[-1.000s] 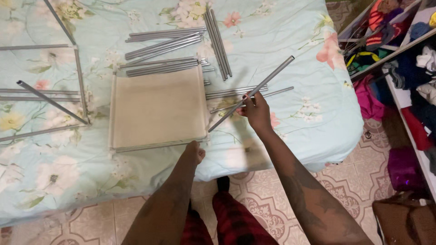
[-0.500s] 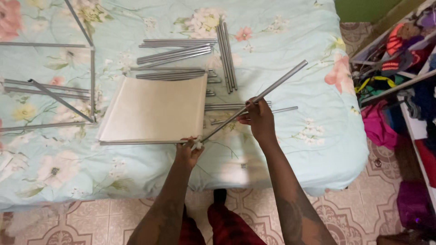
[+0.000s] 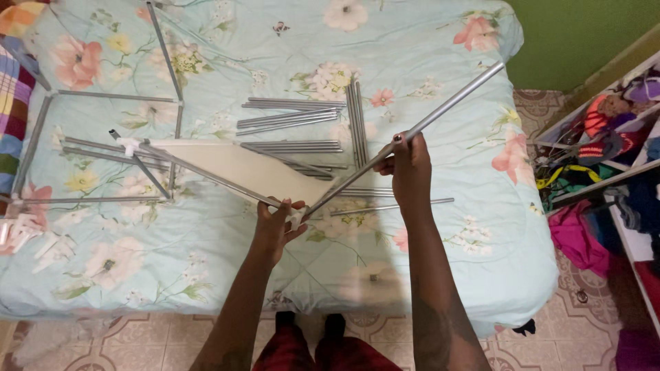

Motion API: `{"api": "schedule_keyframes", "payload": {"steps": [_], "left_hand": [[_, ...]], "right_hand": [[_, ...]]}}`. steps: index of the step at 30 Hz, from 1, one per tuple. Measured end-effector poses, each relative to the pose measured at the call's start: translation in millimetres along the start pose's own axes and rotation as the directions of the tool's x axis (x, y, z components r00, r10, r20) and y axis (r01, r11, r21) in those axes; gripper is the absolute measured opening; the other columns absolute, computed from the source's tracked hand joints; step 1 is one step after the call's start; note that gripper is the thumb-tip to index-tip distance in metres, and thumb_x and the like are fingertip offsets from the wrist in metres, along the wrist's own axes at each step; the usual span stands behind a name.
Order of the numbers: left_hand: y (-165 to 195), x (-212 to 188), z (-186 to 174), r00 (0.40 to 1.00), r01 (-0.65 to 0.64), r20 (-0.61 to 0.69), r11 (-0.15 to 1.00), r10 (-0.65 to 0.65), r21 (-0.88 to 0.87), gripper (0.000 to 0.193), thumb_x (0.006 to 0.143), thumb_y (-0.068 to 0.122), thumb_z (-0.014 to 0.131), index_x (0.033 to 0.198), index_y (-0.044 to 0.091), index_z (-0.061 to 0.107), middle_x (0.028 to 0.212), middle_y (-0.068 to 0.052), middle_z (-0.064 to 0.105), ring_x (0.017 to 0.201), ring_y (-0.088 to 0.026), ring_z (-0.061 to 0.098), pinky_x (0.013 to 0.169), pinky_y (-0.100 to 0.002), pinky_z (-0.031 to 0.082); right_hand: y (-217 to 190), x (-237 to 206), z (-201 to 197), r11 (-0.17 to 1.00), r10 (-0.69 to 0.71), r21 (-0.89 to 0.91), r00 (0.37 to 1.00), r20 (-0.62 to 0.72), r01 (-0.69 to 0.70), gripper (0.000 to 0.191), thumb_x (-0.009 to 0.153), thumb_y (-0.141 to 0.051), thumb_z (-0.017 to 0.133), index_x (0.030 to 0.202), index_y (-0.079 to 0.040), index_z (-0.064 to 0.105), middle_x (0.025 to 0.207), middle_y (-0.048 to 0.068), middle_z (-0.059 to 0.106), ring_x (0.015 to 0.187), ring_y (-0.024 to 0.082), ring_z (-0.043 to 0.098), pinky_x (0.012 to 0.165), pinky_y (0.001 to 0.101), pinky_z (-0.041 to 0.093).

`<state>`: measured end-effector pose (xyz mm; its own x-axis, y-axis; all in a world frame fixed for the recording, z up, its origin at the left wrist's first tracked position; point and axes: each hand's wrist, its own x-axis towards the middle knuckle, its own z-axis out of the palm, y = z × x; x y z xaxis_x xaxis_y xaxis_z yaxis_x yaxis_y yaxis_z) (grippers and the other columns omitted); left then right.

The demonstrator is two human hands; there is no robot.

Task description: The person assembles a folding chair on a bed, fitting metal frame tubes into the fabric seat's corner pockets and attaching cross bars to build the frame, working piece by piece until the chair frame takes shape.

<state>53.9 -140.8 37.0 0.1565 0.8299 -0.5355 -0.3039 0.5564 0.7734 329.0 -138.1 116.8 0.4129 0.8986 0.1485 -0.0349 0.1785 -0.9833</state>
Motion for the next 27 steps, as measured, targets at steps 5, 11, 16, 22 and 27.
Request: {"api": "schedule_keyframes", "payload": {"steps": [5, 11, 16, 22, 27], "left_hand": [[15.5, -13.5, 24.2, 0.989, -0.094, 0.119, 0.995, 0.089, 0.032, 0.035, 0.100, 0.032, 0.054, 0.120, 0.013, 0.032, 0.113, -0.013, 0.070, 0.091, -0.026, 0.073, 0.078, -0.043, 0.061], [50.3, -2.9, 47.0, 0.948, -0.202, 0.271, 0.972, 0.164, 0.120, 0.035, 0.102, 0.041, 0.053, 0.118, 0.012, 0.040, 0.105, -0.010, 0.072, 0.081, -0.018, 0.067, 0.070, -0.034, 0.057], [79.9, 19.4, 46.6, 0.933, -0.217, 0.333, 0.952, 0.137, 0.215, 0.039, 0.102, 0.045, 0.053, 0.119, 0.010, 0.047, 0.090, -0.008, 0.070, 0.072, -0.018, 0.059, 0.062, -0.032, 0.049], [90.1, 62.0, -5.8, 0.872, -0.162, 0.476, 0.985, 0.118, 0.053, 0.046, 0.097, 0.040, 0.059, 0.136, 0.015, 0.054, 0.082, 0.002, 0.060, 0.074, -0.011, 0.052, 0.067, -0.028, 0.040], [91.4, 93.1, -49.3, 0.912, -0.132, 0.368, 0.978, 0.183, -0.158, 0.032, 0.099, 0.035, 0.062, 0.118, 0.009, 0.063, 0.084, 0.003, 0.056, 0.078, -0.010, 0.053, 0.069, -0.029, 0.044]], "right_hand": [[-39.7, 9.3, -3.0, 0.997, -0.039, -0.068, 0.997, -0.071, 0.034, 0.026, 0.111, -0.033, 0.047, 0.105, -0.008, 0.049, 0.083, 0.005, 0.065, 0.065, 0.011, 0.066, 0.055, 0.0267, 0.053], [-70.9, 11.1, -13.7, 0.995, -0.067, -0.088, 0.977, -0.203, 0.049, 0.027, 0.113, -0.033, 0.046, 0.102, -0.009, 0.049, 0.079, 0.005, 0.063, 0.062, 0.011, 0.063, 0.056, 0.0273, 0.053], [-60.2, 13.7, -17.3, 0.999, -0.028, 0.024, 0.945, -0.326, 0.038, 0.027, 0.112, -0.033, 0.046, 0.101, -0.009, 0.048, 0.076, 0.005, 0.062, 0.060, 0.012, 0.062, 0.057, 0.0281, 0.056], [-26.9, 19.1, -10.8, 0.988, 0.069, 0.154, 0.932, -0.357, -0.014, 0.023, 0.109, -0.029, 0.050, 0.106, -0.006, 0.051, 0.084, 0.006, 0.061, 0.068, 0.015, 0.067, 0.064, 0.0319, 0.062], [14.3, 10.3, 26.9, 0.956, 0.180, 0.268, 0.961, -0.209, -0.120, 0.023, 0.105, -0.025, 0.056, 0.111, -0.004, 0.052, 0.088, 0.007, 0.063, 0.073, 0.017, 0.070, 0.069, 0.0331, 0.064]]}}
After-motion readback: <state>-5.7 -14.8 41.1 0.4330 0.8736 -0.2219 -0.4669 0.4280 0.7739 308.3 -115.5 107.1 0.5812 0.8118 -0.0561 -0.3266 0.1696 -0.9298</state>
